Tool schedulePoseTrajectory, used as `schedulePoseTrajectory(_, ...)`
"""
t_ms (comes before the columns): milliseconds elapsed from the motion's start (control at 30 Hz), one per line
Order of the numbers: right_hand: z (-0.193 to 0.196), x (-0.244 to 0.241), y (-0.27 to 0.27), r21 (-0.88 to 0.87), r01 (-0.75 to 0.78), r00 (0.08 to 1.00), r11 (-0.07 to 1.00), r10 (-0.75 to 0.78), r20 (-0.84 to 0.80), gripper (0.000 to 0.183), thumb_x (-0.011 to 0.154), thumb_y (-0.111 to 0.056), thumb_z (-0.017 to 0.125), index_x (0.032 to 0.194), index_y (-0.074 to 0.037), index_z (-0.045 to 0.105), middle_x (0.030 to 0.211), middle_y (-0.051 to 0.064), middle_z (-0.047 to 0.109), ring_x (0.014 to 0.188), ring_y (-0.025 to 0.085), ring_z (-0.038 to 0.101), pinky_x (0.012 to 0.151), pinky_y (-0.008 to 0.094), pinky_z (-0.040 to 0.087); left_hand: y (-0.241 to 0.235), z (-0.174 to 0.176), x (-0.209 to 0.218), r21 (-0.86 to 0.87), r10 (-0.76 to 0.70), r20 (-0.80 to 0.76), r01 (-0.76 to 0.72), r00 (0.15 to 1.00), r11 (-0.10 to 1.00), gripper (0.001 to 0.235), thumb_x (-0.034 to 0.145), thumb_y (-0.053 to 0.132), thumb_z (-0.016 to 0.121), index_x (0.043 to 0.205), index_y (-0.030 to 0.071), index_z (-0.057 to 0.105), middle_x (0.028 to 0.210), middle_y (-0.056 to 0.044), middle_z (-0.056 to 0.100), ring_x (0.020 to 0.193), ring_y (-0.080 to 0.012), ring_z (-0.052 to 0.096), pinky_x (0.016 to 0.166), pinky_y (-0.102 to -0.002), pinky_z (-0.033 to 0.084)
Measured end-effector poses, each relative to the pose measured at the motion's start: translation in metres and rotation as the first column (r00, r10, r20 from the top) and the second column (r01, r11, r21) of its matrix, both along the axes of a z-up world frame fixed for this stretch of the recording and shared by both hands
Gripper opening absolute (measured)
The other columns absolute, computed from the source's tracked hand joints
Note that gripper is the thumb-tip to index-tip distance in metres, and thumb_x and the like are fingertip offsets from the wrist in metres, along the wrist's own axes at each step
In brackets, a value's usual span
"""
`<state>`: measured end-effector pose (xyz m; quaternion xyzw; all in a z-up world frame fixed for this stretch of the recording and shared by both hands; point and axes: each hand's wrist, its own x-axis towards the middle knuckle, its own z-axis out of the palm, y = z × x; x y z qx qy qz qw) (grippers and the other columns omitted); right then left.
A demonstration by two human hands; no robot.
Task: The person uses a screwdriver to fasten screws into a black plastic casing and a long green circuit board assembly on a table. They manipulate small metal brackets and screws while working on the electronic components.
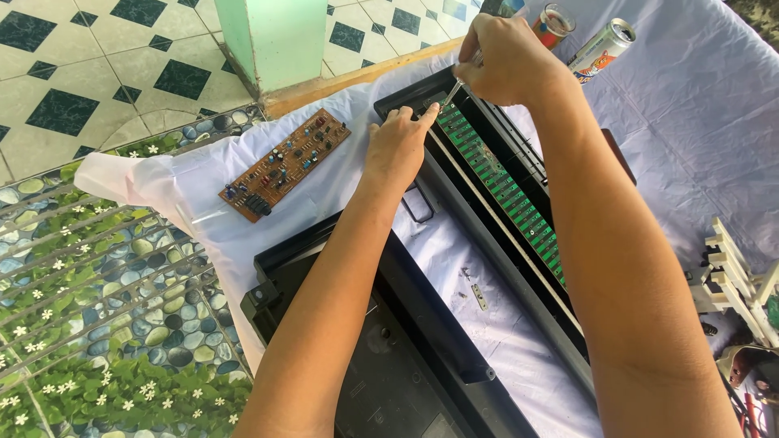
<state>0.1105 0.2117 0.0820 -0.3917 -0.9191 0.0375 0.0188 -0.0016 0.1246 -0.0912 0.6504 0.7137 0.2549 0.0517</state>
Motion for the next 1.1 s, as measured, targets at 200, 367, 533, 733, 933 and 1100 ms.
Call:
schedulePoseTrajectory(200,-0.01,0.007,0.014,0.048,-0.034,0.999,0.998,0.035,-0.022,0.015,0.098,-0.021,0.071,0.098,-0.007,0.063,0.093,0.014,0.064,0.099,0.034,0.053,0.078,0.047,0.044,-0.002,0.001,0.0,0.001,0.0,0.005,0.0,1.0,1.0,0.07,0.093,-0.008,0.044,0.154,0.026,0.046,0.116,-0.013,0.061,0.109,-0.032,0.058,0.081,-0.056,0.053)
schedulePoseTrajectory(367,-0.002,0.005,0.004,0.001,-0.114,0.993,0.993,0.114,-0.034,0.01,0.091,-0.013,0.066,0.1,-0.011,0.063,0.09,0.005,0.069,0.091,0.029,0.059,0.08,0.043,0.044,-0.001,0.001,0.001,0.022,0.005,-0.022,-0.004,1.0,1.0,0.07,0.093,-0.007,0.045,0.154,0.027,0.047,0.112,-0.012,0.062,0.104,-0.0307,0.059,0.077,-0.053,0.054)
schedulePoseTrajectory(533,-0.003,0.005,0.0,-0.023,-0.049,0.998,0.999,0.048,-0.041,0.012,0.098,-0.015,0.067,0.106,-0.007,0.063,0.098,0.013,0.065,0.096,0.031,0.055,0.077,0.046,0.048,-0.002,0.001,0.0,0.007,0.0,0.0,0.0,1.0,1.0,0.069,0.094,-0.006,0.045,0.154,0.027,0.046,0.115,-0.012,0.061,0.108,-0.0311,0.058,0.079,-0.054,0.052)
schedulePoseTrajectory(733,-0.018,0.006,0.02,0.319,-0.097,0.995,0.943,0.102,-0.001,0.047,0.108,-0.043,0.079,0.081,-0.006,0.071,0.063,0.011,0.068,0.074,0.036,0.065,0.074,0.047,0.053,-0.002,0.002,0.0,0.019,0.008,-0.006,-0.008,1.0,1.0,0.068,0.093,-0.007,0.045,0.153,0.026,0.047,0.113,-0.012,0.062,0.106,-0.0313,0.059,0.08,-0.054,0.053)
schedulePoseTrajectory(933,-0.005,0.002,0.0,0.004,-0.161,0.98,0.987,0.161,-0.114,0.007,0.092,-0.004,0.065,0.099,-0.006,0.063,0.083,0.005,0.073,0.081,0.025,0.067,0.077,0.039,0.049,-0.002,0.002,0.001,0.022,0.003,-0.013,-0.003,1.0,1.0,0.069,0.093,-0.007,0.044,0.154,0.026,0.047,0.114,-0.013,0.062,0.106,-0.0322,0.059,0.077,-0.054,0.053)
schedulePoseTrajectory(1100,-0.023,0.004,-0.003,0.187,-0.128,0.941,0.974,0.178,-0.287,0.034,0.11,-0.021,0.072,0.088,-0.004,0.053,0.05,0.002,0.063,0.041,0.015,0.062,0.064,0.028,0.052,-0.006,0.008,0.0,-0.003,-0.007,-0.001,0.007,1.0,1.0,0.07,0.093,-0.009,0.043,0.155,0.024,0.046,0.115,-0.014,0.062,0.106,-0.0325,0.059,0.078,-0.053,0.053)
